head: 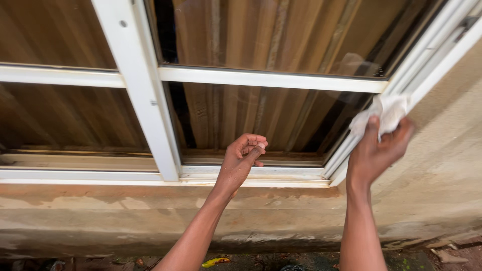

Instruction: The person wipes the white window frame and the glass with a white cloth, rinsing the cloth in a bucket of water. They then spray the glass with a cleaning solution from a bottle.

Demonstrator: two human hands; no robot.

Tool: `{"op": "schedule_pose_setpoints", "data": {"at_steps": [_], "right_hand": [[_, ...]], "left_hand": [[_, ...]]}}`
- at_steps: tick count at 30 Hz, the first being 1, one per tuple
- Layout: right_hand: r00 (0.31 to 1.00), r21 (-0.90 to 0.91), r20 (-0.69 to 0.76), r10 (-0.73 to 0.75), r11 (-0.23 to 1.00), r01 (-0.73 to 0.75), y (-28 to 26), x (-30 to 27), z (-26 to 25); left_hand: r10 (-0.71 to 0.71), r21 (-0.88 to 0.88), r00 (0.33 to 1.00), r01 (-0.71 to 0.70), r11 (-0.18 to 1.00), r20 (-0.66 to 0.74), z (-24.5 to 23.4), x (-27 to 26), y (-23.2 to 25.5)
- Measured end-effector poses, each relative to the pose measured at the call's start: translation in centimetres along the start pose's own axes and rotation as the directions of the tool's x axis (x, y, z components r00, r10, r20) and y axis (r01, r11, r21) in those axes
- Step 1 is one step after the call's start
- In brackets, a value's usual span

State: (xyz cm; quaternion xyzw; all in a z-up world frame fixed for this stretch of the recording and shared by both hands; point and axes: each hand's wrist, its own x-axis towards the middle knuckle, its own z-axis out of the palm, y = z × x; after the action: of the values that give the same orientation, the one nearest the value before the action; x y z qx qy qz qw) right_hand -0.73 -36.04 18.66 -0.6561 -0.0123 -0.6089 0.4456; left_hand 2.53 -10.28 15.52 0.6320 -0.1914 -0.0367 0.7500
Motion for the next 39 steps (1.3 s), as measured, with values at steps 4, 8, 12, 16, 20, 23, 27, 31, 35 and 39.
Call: {"op": "schedule_pose_setpoints", "data": {"at_steps": [4,8,12,16,20,23,27,31,35,39], "right_hand": [[0.998,-0.203,-0.033,-0.046,0.978,0.039,2.5,5.5,3.1],[0.955,-0.286,0.137,-0.261,0.913,0.291,3.5,3.9,4.7],[0.996,-0.142,-0.005,-0.087,0.986,0.086,3.7,5.5,3.5],[0.965,-0.211,0.219,-0.145,0.958,0.192,2.9,4.1,4.4],[0.976,-0.12,0.116,-0.186,0.972,0.2,3.1,5.5,3.3],[0.994,-0.021,0.012,-0.112,0.993,0.113,2.1,4.8,4.1],[0.99,-0.033,0.097,-0.104,0.994,0.108,-1.9,1.9,8.4],[0.962,0.037,0.203,-0.184,0.983,0.18,-7.3,-2.5,13.7],[0.931,0.163,0.333,-0.15,0.982,0.099,-12.5,-5.9,18.7],[0.901,0.209,0.426,-0.085,0.978,-0.006,-16.2,-8.5,22.8]], "left_hand": [[0.03,0.016,0.999,-0.031,0.999,0.021,2.4,0.6,1.0],[0.052,0.023,0.998,-0.052,0.998,0.022,3.7,0.6,1.3],[0.034,0.052,0.999,-0.032,0.998,-0.021,3.5,0.0,1.5],[0.048,0.068,0.996,-0.043,0.997,-0.071,2.8,-0.5,1.8],[0.057,0.085,0.993,-0.048,0.995,-0.102,1.6,-1.3,2.4],[0.092,0.09,0.99,-0.083,0.993,-0.107,0.0,-1.7,3.1],[0.107,0.14,0.98,-0.084,0.987,-0.168,-2.9,-2.3,4.7],[0.111,0.164,0.966,-0.073,0.984,-0.232,-6.1,-3.4,6.3],[0.147,0.19,0.951,-0.097,0.977,-0.273,-9.8,-4.4,7.9],[0.136,0.157,0.936,-0.088,0.984,-0.325,-13.6,-6.5,8.3]]}}
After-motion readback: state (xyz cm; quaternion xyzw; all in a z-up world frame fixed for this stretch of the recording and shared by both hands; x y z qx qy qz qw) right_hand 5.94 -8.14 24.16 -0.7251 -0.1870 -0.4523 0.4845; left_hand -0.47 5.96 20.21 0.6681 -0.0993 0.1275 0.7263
